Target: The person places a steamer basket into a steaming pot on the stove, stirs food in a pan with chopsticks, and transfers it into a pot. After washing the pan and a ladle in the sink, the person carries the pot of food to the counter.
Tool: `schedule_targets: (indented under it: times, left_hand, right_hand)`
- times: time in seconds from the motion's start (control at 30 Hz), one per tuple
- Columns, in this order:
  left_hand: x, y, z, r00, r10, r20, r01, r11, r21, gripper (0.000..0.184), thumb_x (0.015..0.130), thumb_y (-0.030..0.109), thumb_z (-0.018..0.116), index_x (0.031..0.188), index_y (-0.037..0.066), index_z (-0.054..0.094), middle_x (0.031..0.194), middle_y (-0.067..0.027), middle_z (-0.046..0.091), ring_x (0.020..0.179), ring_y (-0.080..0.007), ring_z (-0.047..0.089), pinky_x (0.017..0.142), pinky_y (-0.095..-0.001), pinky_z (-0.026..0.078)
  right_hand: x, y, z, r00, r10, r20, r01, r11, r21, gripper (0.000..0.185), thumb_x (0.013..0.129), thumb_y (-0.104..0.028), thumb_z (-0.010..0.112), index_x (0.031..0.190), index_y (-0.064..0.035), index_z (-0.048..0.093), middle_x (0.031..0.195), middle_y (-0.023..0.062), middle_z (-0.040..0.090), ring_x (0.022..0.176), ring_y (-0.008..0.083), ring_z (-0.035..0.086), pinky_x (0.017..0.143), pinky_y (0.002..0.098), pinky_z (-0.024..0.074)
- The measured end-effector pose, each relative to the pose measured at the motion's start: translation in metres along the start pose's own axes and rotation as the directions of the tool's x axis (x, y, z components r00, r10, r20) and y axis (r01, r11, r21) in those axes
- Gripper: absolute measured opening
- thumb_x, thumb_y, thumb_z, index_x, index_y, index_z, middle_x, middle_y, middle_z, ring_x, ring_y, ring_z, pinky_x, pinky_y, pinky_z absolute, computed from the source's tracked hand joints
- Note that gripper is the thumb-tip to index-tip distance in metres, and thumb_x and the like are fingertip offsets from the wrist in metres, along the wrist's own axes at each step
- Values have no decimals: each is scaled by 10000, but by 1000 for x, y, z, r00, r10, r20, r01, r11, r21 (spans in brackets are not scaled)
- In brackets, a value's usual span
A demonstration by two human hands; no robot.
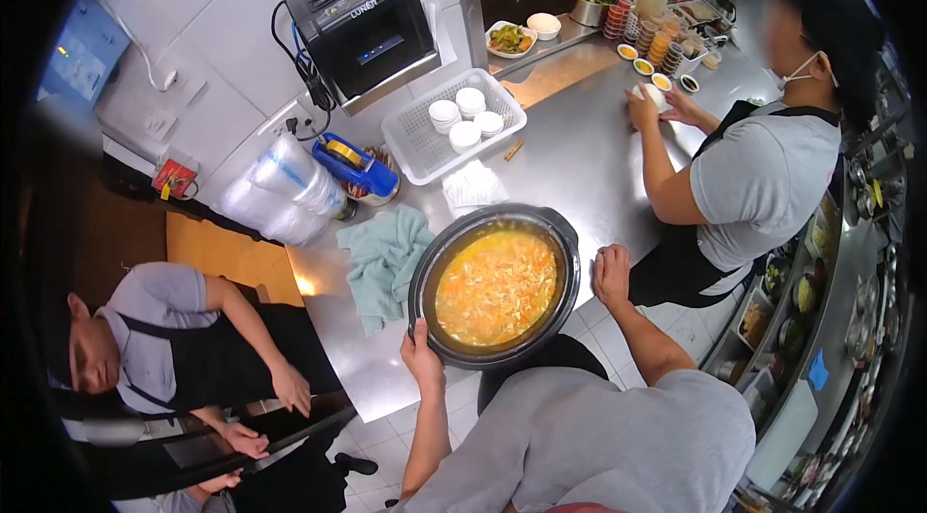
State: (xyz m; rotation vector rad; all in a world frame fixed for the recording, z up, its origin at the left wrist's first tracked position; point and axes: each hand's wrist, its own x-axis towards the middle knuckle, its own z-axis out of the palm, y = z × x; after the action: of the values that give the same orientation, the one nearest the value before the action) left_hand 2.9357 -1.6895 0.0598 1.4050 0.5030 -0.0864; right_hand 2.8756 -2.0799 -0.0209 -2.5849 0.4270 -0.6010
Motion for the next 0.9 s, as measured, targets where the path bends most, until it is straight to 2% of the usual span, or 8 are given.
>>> schedule_targets:
  times: [0.03, 0.1, 0.2, 0.4, 0.47, 0.63, 0.77, 0.9]
  left_hand:
    - [-2, 5, 10, 999, 25, -41, -26, 999, -37, 287, 977, 260, 582, 851, 7, 633, 731, 22, 584, 618, -54, 479, 535, -230, 366]
    - [0, 4, 13, 999, 24, -24, -25, 999, -48, 290, 976, 263, 583, 834, 14, 624, 722, 27, 571, 615, -52, 470, 532, -232, 358]
    - [5, -2, 17, 1000, 2, 11, -2, 998, -60, 291, 975, 267, 584, 823, 20, 614, 716, 31, 559, 616, -52, 463, 534, -234, 355]
    - [12, -3, 36, 998, 43, 35, -40, 996, -77, 282, 975, 257, 581, 886, -5, 633, 773, 2, 607, 677, -71, 509, 600, -239, 406]
    - [22, -15, 42, 993, 115, 14, -112, 986, -122, 299, 978, 262, 567, 905, -18, 638, 741, 1, 596, 585, -68, 481, 515, -242, 374]
    - [21, -13, 50, 996, 52, 77, -44, 994, -101, 311, 974, 237, 574, 982, -65, 647, 905, -65, 672, 785, -131, 571, 723, -289, 459]
    - [29, -8, 63, 985, 152, 76, -151, 988, -24, 419, 1008, 308, 504, 1008, -89, 635, 948, -99, 669, 828, -161, 574, 779, -299, 454]
    - [28, -15, 65, 967, 253, 3, -253, 967, 32, 567, 1046, 408, 372, 1126, -109, 591, 1096, -145, 630, 981, -204, 553, 900, -316, 416]
  right_hand:
    - [-2, -4, 0, 997, 46, -59, -51, 995, -90, 170, 904, -142, 527, 1020, -22, 562, 1083, 200, 517, 1016, 372, 485, 899, 485, 364]
    - [-10, -2, 3, 982, 157, -106, -175, 965, -193, 247, 900, -177, 542, 1099, -32, 573, 1215, 181, 512, 1116, 344, 478, 961, 491, 323]
    - [-10, -12, 8, 974, 117, -192, -169, 945, -279, 277, 902, -179, 537, 1131, -27, 567, 1260, 194, 501, 1175, 355, 459, 1002, 479, 303]
    - [-14, -11, 9, 956, 125, -266, -201, 939, -278, 304, 892, -152, 538, 1165, -19, 551, 1314, 224, 474, 1214, 362, 447, 1023, 491, 281]
    - [-15, -11, 14, 952, 124, -281, -202, 942, -268, 307, 888, -144, 538, 1168, -18, 548, 1317, 227, 472, 1215, 363, 448, 1024, 493, 279]
    - [-20, -9, 9, 946, 119, -303, -193, 954, -227, 292, 872, -116, 531, 1151, -28, 544, 1315, 208, 478, 1217, 355, 448, 1027, 497, 275]
    - [-20, 2, 21, 940, 153, -304, -234, 939, -251, 296, 930, -198, 446, 1165, -48, 545, 1328, 186, 477, 1243, 342, 434, 1041, 475, 257]
    - [-22, -2, 20, 936, 93, -341, -176, 959, -224, 286, 867, -125, 509, 1135, -37, 556, 1277, 194, 500, 1206, 345, 452, 1017, 493, 274]
